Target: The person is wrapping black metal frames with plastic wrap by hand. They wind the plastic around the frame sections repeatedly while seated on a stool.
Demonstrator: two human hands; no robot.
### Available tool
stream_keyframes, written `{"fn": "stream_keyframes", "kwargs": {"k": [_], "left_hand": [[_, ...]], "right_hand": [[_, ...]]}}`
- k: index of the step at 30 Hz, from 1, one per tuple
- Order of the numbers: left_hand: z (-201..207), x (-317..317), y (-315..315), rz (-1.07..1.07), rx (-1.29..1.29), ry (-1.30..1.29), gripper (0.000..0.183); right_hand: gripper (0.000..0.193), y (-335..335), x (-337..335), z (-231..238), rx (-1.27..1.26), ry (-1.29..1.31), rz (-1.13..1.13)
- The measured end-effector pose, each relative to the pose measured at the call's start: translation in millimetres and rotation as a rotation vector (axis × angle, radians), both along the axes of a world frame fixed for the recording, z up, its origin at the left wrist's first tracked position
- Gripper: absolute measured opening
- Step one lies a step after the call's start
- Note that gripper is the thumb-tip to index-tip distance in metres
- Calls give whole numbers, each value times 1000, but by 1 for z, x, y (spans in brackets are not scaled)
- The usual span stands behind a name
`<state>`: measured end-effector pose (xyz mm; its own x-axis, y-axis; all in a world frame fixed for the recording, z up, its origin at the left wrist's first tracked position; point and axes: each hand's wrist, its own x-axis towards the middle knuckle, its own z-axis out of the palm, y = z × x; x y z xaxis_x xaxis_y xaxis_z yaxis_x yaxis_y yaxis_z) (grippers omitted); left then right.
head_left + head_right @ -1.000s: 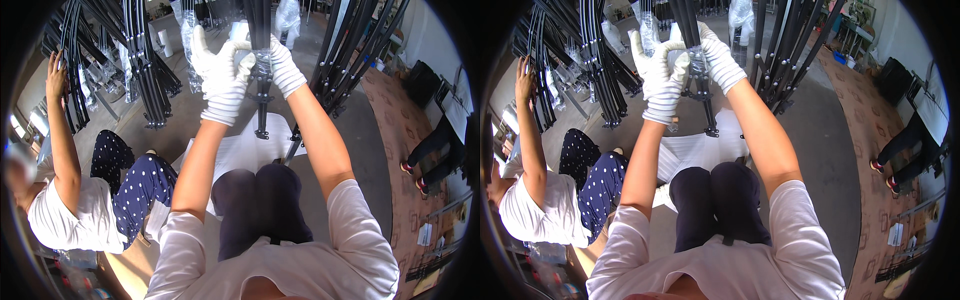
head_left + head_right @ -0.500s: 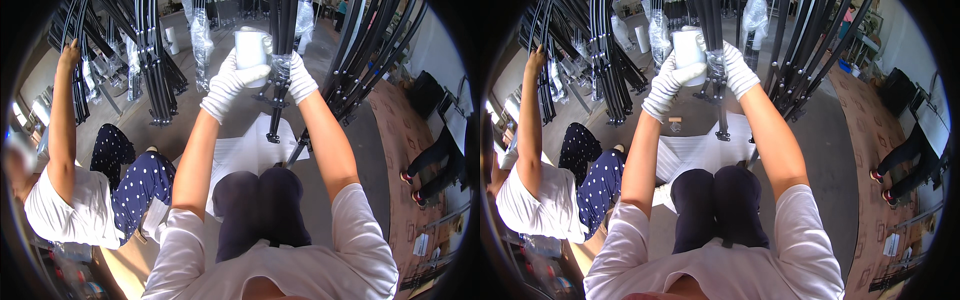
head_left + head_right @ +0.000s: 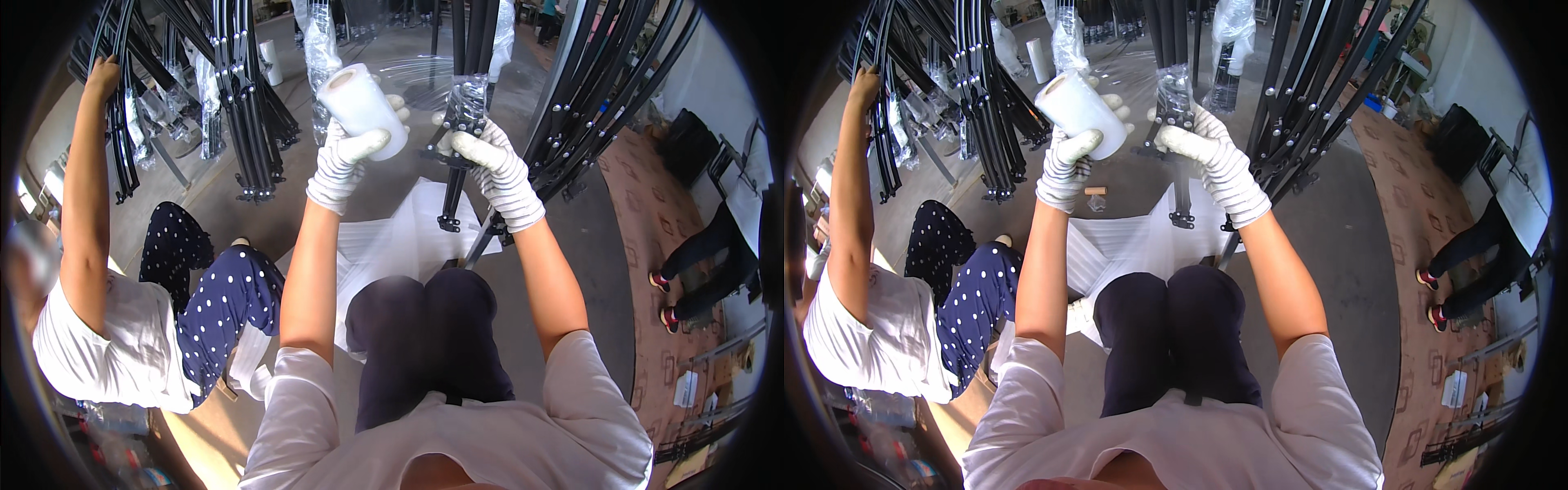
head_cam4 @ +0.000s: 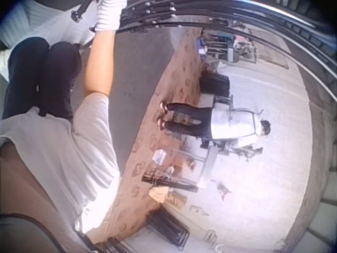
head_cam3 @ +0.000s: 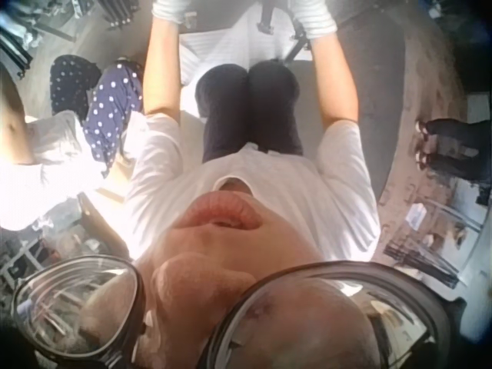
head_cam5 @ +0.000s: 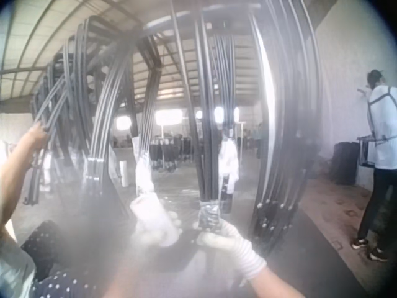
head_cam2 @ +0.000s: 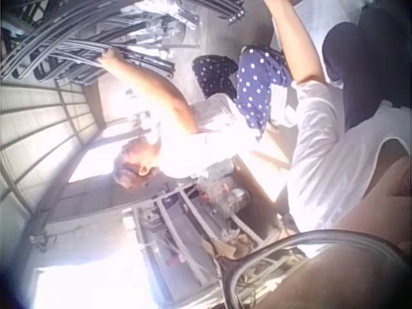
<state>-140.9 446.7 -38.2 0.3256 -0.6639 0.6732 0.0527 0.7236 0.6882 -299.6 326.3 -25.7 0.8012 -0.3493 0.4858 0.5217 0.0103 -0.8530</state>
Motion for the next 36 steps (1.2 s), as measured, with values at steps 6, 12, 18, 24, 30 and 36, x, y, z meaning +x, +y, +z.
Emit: {"fn": "stream_keyframes", "kwargs": {"k": [6,12,18,24,30,36], "left_hand": [[-22,21,-27,114,-180,-423,68],[-40,18,-51,736,-261,-914,48],[-47,7,-63,1225,-199,-1239,48],[-56,-6,-47,1218,-287,-1289,40],[-43,-16,-20,1062,-181,-1453,59],[-38,-24,-23,916,-71,-1383,70]], "right_hand": [[22,-3,-9,-1,46,-89,56],[24,3,-13,-2,72,-107,77],[27,11,-9,-2,34,-82,-2],[31,21,-23,-10,121,-59,-299],[69,-6,-35,-37,163,-20,-176],[57,-22,-30,-66,-63,23,-334]]}}
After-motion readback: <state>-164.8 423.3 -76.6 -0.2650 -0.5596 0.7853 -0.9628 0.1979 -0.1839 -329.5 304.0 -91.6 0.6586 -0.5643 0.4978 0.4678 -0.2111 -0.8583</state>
